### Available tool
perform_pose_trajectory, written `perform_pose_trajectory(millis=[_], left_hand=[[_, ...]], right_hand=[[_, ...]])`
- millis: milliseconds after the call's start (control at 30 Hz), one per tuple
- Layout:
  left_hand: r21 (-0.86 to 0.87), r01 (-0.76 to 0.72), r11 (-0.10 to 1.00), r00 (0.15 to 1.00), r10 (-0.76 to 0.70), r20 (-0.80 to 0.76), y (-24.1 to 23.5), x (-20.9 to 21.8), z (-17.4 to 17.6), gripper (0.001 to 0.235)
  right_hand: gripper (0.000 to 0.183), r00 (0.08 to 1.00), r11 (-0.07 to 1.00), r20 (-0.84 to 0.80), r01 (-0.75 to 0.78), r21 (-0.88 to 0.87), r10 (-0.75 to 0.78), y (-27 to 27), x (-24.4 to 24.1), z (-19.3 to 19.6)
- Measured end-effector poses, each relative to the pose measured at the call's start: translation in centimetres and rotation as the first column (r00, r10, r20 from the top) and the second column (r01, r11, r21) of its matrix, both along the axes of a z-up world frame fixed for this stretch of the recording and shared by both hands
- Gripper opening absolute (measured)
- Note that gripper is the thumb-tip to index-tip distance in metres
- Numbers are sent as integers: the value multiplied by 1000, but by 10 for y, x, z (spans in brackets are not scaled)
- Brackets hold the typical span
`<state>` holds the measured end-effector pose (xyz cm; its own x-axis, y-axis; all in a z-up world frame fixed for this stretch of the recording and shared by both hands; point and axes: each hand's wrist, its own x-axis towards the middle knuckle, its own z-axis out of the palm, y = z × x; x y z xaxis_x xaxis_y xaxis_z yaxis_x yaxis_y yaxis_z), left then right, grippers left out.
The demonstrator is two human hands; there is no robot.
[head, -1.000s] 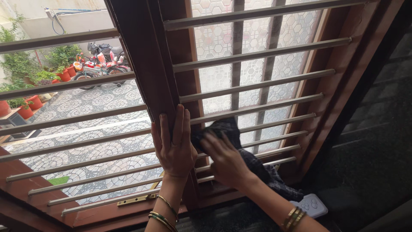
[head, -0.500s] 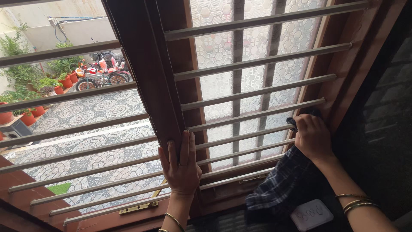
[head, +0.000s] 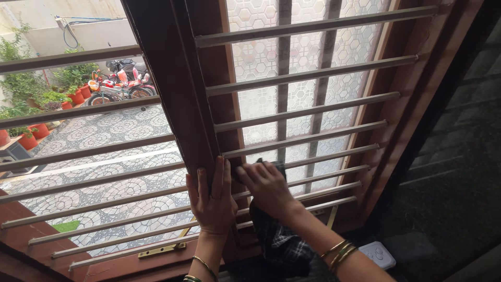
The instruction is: The person wipes the metal bars and wooden frame of a window with a dark cloth, then wipes the granite windowsill and a wooden door. The person uses a cloth to clean the surfaces.
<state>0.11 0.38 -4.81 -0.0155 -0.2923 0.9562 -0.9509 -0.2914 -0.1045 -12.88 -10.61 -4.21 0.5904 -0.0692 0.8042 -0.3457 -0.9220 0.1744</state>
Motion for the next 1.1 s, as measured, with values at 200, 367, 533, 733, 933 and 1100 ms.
perform_pose_trajectory(millis=[200, 367, 533, 733, 933, 1100], left_hand=[[19, -81, 997, 997, 81, -6, -6, 1, -14, 57], [41, -56, 998, 997, 58, -45, -3, -5, -50, 63], [25, -104, 994, 995, 104, -6, -9, 1, -77, 56], [21, -99, 995, 995, 100, -1, -10, 2, -81, 56], [-11, -48, 999, 999, 48, 5, -6, 1, -69, 49], [19, -86, 996, 996, 85, 38, 0, -1, -63, 45]], right_hand=[[43, 909, 909, 29, 415, 28, -416, -96, -149, 6], [54, 840, 865, 206, 492, 97, -501, -105, -176, -18], [69, 797, 875, 395, 325, 358, -457, -69, -138, -70], [65, 977, 975, -33, 212, 65, -211, 19, -46, -80], [53, 998, 996, -53, 34, 82, -30, 26, 22, -68], [16, 872, 880, -229, 464, 103, -433, -52, -83, -46]])
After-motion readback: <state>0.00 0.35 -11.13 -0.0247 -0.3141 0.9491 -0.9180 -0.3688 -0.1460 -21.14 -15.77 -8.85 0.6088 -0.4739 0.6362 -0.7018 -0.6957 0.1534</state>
